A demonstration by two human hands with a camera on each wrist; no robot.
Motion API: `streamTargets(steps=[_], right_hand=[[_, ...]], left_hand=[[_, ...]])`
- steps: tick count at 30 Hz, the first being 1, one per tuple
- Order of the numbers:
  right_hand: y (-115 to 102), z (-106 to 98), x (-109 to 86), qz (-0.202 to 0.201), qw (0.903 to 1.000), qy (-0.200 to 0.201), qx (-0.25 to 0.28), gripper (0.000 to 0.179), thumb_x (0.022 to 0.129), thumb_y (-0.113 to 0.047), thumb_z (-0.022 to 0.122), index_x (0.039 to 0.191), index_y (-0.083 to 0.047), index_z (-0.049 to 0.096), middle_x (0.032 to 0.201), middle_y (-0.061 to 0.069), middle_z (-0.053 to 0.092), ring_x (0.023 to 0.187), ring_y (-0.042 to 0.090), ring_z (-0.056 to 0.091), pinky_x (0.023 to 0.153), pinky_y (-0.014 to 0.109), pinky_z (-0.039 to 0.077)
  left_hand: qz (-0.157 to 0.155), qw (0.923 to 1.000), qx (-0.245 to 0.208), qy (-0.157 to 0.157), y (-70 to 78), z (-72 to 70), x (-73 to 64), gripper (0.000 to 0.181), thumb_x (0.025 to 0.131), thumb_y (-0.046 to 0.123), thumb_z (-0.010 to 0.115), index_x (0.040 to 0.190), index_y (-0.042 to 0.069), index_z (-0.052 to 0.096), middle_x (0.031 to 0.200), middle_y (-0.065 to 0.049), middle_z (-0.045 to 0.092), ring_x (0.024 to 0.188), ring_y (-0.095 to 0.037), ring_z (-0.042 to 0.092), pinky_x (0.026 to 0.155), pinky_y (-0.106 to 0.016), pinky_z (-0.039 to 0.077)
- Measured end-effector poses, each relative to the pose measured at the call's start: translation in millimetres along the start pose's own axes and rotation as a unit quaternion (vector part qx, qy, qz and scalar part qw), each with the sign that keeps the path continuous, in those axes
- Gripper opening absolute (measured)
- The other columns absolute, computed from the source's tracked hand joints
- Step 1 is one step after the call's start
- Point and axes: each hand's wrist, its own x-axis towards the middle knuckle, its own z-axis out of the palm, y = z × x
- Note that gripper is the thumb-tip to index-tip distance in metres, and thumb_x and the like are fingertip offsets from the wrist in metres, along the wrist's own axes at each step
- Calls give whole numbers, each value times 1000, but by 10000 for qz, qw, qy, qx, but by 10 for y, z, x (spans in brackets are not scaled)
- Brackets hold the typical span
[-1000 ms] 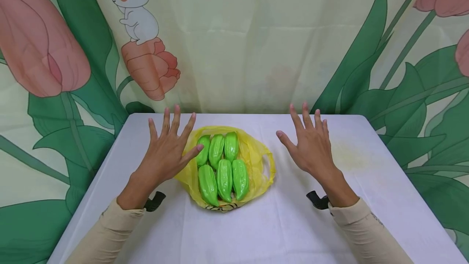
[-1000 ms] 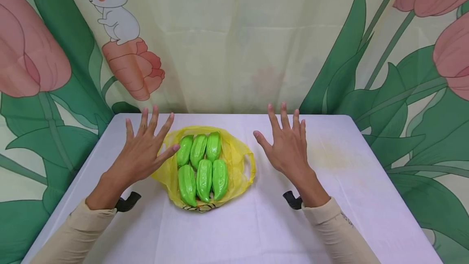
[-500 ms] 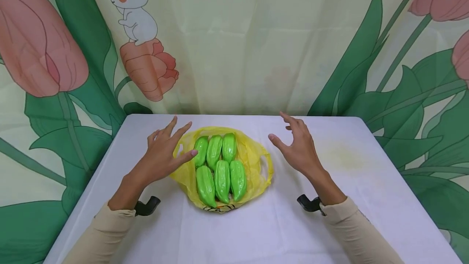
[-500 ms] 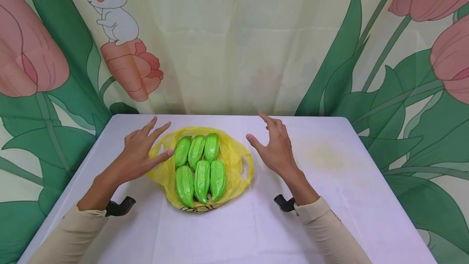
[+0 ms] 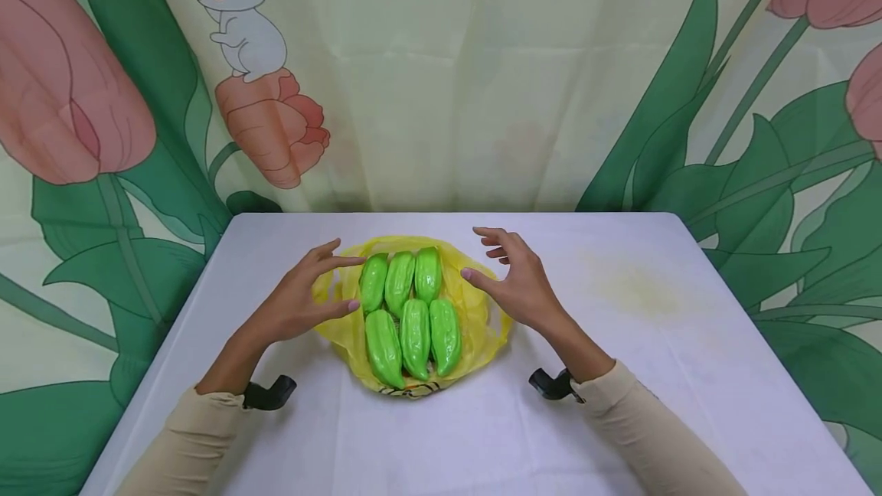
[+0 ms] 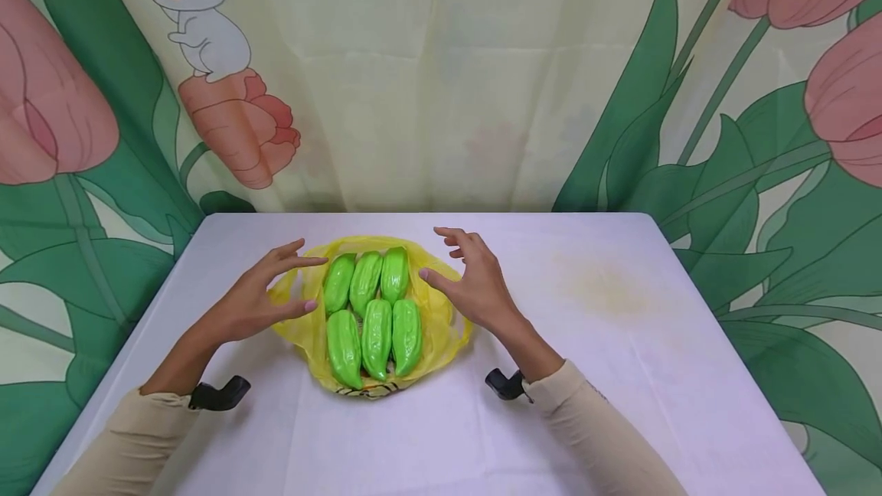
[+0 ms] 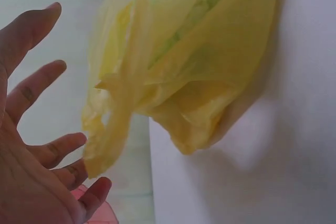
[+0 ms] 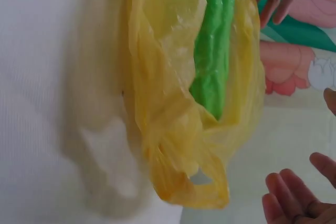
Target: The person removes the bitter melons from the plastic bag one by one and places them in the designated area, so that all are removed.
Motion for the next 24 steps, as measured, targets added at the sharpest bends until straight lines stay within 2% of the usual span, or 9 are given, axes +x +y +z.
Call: streamTargets(steps=[3, 7, 12, 18, 24], right_hand=[[-5, 79, 18, -63, 9999, -125, 79, 66, 92, -31, 85, 151, -22, 57, 137, 13, 63, 124, 33, 64, 107, 53, 52], [-3, 191, 47, 42, 9992, -353, 165, 64, 93, -31, 84, 151, -23, 57, 138, 16, 63, 123, 35, 65, 105, 56, 53], [-6, 333, 80, 129, 9977, -622, 217, 63, 94, -31, 83, 150, -21, 57, 138, 16, 64, 120, 34, 67, 103, 54, 55], [-2, 483, 145, 182, 9948, -960, 291, 63, 95, -33, 82, 150, -17, 57, 139, 16, 63, 119, 35, 69, 100, 53, 57], [29, 591, 223, 364, 9932, -1101, 41, 62, 95, -30, 83, 149, -16, 57, 140, 16, 61, 120, 35, 69, 100, 49, 58]], left_hand=[[54, 9999, -114, -54, -57, 34, 7, 66, 90, 34, 86, 150, 21, 62, 175, -17, 25, 161, -47, 23, 115, -82, 26], [78, 9997, -200, -113, -119, 88, 17, 66, 90, 32, 87, 149, 20, 63, 174, -19, 26, 160, -48, 23, 114, -82, 26], [26, 9997, -204, -149, -166, 146, 22, 67, 89, 32, 87, 150, 22, 62, 173, -22, 26, 159, -50, 24, 114, -82, 27], [-86, 9993, -300, -195, -200, 176, 44, 72, 89, 29, 87, 153, 19, 57, 169, -21, 34, 158, -49, 27, 117, -79, 27], [-176, 9986, -389, -304, -209, 190, 79, 74, 89, 29, 87, 155, 20, 55, 166, -18, 40, 158, -48, 26, 120, -77, 25]])
